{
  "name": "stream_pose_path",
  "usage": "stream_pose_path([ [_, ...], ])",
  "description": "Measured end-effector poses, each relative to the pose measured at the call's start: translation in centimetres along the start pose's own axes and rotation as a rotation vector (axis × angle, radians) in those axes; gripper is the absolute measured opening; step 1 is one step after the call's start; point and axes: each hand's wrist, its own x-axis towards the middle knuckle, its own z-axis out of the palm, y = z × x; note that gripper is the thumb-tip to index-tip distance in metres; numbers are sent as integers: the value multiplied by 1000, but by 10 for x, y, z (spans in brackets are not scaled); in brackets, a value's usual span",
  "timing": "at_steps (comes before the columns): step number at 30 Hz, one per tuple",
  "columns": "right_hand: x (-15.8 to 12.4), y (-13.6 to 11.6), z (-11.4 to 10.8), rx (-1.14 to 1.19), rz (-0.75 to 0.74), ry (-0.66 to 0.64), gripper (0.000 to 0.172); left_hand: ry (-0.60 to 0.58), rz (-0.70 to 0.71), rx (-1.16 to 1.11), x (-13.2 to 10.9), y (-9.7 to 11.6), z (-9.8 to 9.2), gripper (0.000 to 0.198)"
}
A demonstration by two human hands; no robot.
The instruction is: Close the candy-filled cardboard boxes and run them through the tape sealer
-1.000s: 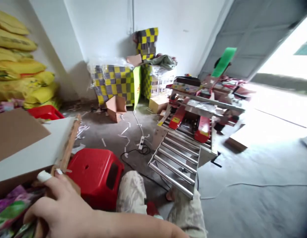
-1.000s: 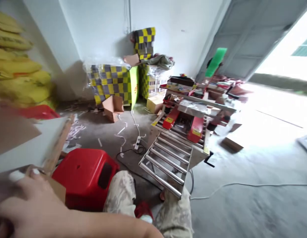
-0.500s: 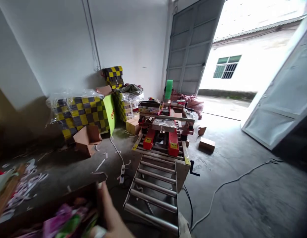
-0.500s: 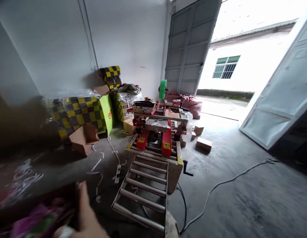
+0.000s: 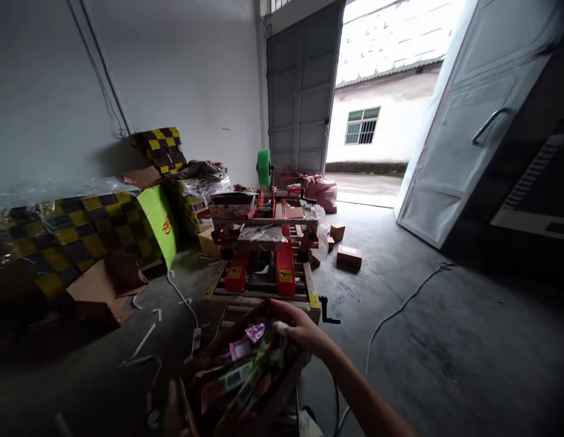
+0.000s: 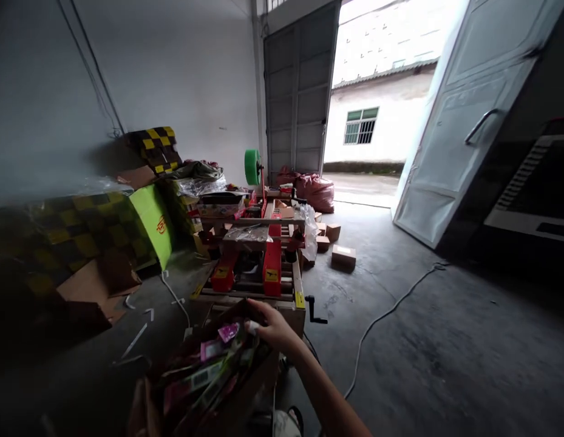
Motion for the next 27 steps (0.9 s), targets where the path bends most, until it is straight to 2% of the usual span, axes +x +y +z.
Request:
stream_pose_path([
  [2, 3, -2, 4, -259, -70, 56, 55, -46, 10, 8, -11, -3, 11, 66],
  [3, 5, -5, 7, -345, -105, 25, 49, -103, 40, 13, -14, -3, 15, 70],
  [7, 8, -22, 13, -451, -210, -298, 24, -407, 182, 43, -9, 3, 36, 72],
  [9, 9, -29, 14, -556, -193, -374, 23, -457, 152, 47, -3, 5, 43, 71],
  [11, 10, -32, 17, -692, -153, -359, 25, -462, 109, 4, 1, 7, 44, 67],
  [13, 14, -31, 23, -785, -132, -289, 25, -472, 70, -105, 5, 6, 39, 59],
  [17, 29, -20, 45, -800, -84, -82, 16, -561, -81, -504, 12, 0, 20, 49],
  [21, 38, -10, 55, -730, -55, 83, 26, -659, -226, -638, 19, 0, 4, 72],
  [24, 26, -4, 42, -631, -34, 181, 36, -671, -321, -702, 15, 11, 3, 76],
  [27, -11, 4, 37, -447, 14, 452, 49, -548, -453, -663, 2, 39, 21, 75],
])
